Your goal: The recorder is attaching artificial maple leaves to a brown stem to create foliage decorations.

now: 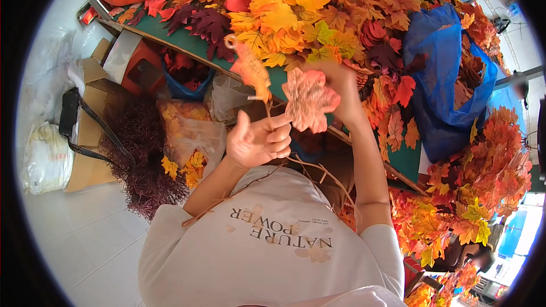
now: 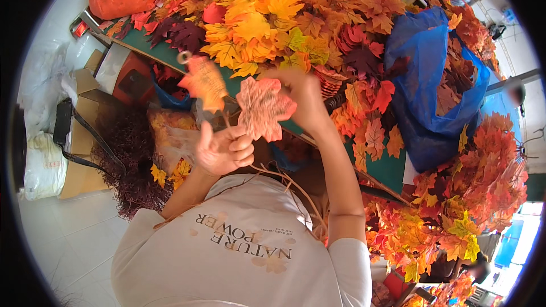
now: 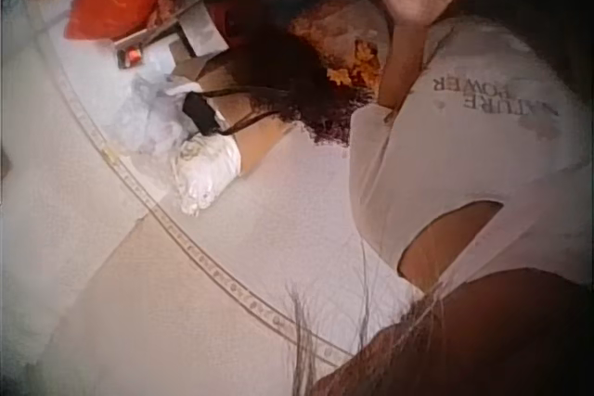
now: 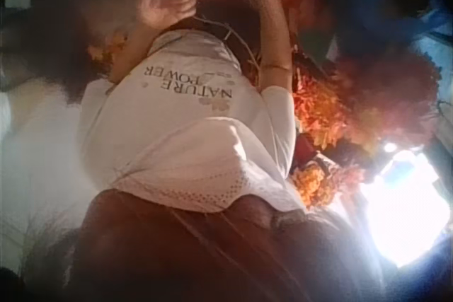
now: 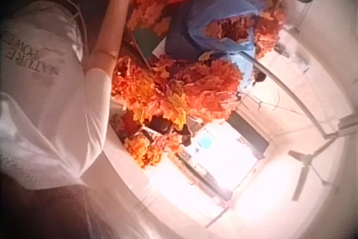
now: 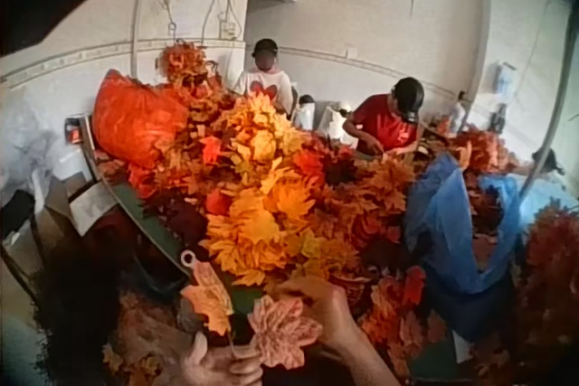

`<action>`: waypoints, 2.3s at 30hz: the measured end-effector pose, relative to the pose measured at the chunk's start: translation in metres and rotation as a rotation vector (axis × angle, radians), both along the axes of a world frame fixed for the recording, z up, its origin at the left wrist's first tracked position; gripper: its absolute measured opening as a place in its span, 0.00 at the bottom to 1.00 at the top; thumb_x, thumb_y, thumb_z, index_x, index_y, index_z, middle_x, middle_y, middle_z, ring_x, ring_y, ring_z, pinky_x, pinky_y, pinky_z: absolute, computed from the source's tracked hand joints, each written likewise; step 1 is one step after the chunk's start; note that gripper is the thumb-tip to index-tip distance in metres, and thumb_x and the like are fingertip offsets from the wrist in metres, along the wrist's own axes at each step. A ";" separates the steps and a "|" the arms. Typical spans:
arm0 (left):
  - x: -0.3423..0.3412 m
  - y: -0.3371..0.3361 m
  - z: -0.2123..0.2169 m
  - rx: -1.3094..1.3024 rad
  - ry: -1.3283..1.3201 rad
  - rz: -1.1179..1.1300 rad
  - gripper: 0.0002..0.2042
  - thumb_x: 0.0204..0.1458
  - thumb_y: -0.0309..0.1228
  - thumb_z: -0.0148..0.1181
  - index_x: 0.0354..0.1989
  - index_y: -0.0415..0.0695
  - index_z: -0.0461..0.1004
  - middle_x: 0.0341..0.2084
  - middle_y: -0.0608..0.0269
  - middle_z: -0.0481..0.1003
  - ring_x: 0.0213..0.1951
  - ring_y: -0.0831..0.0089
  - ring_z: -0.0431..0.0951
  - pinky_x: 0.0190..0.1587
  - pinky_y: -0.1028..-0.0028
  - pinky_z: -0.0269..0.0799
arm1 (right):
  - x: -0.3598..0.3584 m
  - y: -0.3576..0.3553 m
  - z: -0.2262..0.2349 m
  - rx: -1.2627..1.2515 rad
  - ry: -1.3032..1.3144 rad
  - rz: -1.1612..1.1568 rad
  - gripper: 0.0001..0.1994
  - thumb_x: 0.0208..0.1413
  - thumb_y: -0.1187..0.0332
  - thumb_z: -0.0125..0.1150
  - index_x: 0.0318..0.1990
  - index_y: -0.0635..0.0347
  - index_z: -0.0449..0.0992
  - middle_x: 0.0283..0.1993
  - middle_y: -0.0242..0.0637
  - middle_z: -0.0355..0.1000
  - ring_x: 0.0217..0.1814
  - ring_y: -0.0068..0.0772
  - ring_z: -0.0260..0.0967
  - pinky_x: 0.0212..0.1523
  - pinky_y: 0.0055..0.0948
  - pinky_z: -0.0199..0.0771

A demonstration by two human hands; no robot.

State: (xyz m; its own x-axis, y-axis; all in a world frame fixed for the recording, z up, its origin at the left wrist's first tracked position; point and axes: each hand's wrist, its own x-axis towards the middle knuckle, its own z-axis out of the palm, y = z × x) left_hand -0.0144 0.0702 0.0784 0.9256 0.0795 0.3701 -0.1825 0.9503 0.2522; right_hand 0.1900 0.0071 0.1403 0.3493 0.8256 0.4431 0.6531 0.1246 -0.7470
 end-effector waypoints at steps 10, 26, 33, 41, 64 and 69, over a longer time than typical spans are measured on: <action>0.013 0.017 -0.005 0.003 0.090 0.127 0.23 0.54 0.29 0.57 0.57 0.33 0.63 0.34 0.70 0.66 0.35 0.81 0.66 0.61 0.55 0.59 | 0.069 0.071 -0.036 -0.283 -0.727 -0.431 0.07 0.49 0.71 0.58 0.24 0.67 0.72 0.27 0.50 0.69 0.31 0.52 0.70 0.30 0.43 0.70; 0.051 0.017 0.005 0.257 0.422 0.239 0.19 0.58 0.28 0.50 0.57 0.35 0.63 0.30 0.70 0.63 0.34 0.81 0.67 0.48 0.69 0.75 | 0.055 -0.010 0.018 0.484 0.936 -0.307 0.05 0.55 0.76 0.57 0.35 0.70 0.73 0.33 0.37 0.73 0.38 0.30 0.74 0.38 0.21 0.77; 0.057 0.010 -0.005 0.153 0.397 0.176 0.19 0.55 0.23 0.53 0.57 0.36 0.64 0.34 0.67 0.71 0.37 0.77 0.73 0.47 0.70 0.75 | -0.048 -0.056 -0.023 0.355 1.229 -0.265 0.02 0.54 0.77 0.58 0.34 0.65 0.73 0.38 0.36 0.73 0.38 0.27 0.74 0.39 0.20 0.79; 0.071 -0.029 0.015 0.589 0.526 0.544 0.28 0.46 0.17 0.61 0.58 0.35 0.61 0.23 0.65 0.72 0.27 0.74 0.77 0.35 0.76 0.76 | -0.055 -0.066 -0.054 0.605 1.375 -0.334 0.02 0.53 0.78 0.58 0.32 0.60 0.72 0.36 0.35 0.73 0.36 0.27 0.74 0.37 0.22 0.79; 0.081 -0.029 0.009 0.655 0.575 0.457 0.33 0.44 0.17 0.63 0.61 0.32 0.56 0.23 0.63 0.73 0.28 0.76 0.76 0.32 0.79 0.73 | -0.052 -0.075 -0.074 0.618 1.562 -0.171 0.01 0.54 0.76 0.57 0.32 0.59 0.73 0.32 0.36 0.74 0.34 0.30 0.74 0.31 0.25 0.77; 0.082 -0.029 0.009 0.653 0.591 0.464 0.33 0.44 0.18 0.63 0.60 0.32 0.57 0.23 0.64 0.73 0.27 0.77 0.76 0.33 0.80 0.73 | -0.051 -0.073 -0.074 0.586 1.536 -0.214 0.01 0.54 0.75 0.58 0.31 0.60 0.73 0.31 0.35 0.74 0.34 0.29 0.74 0.30 0.25 0.77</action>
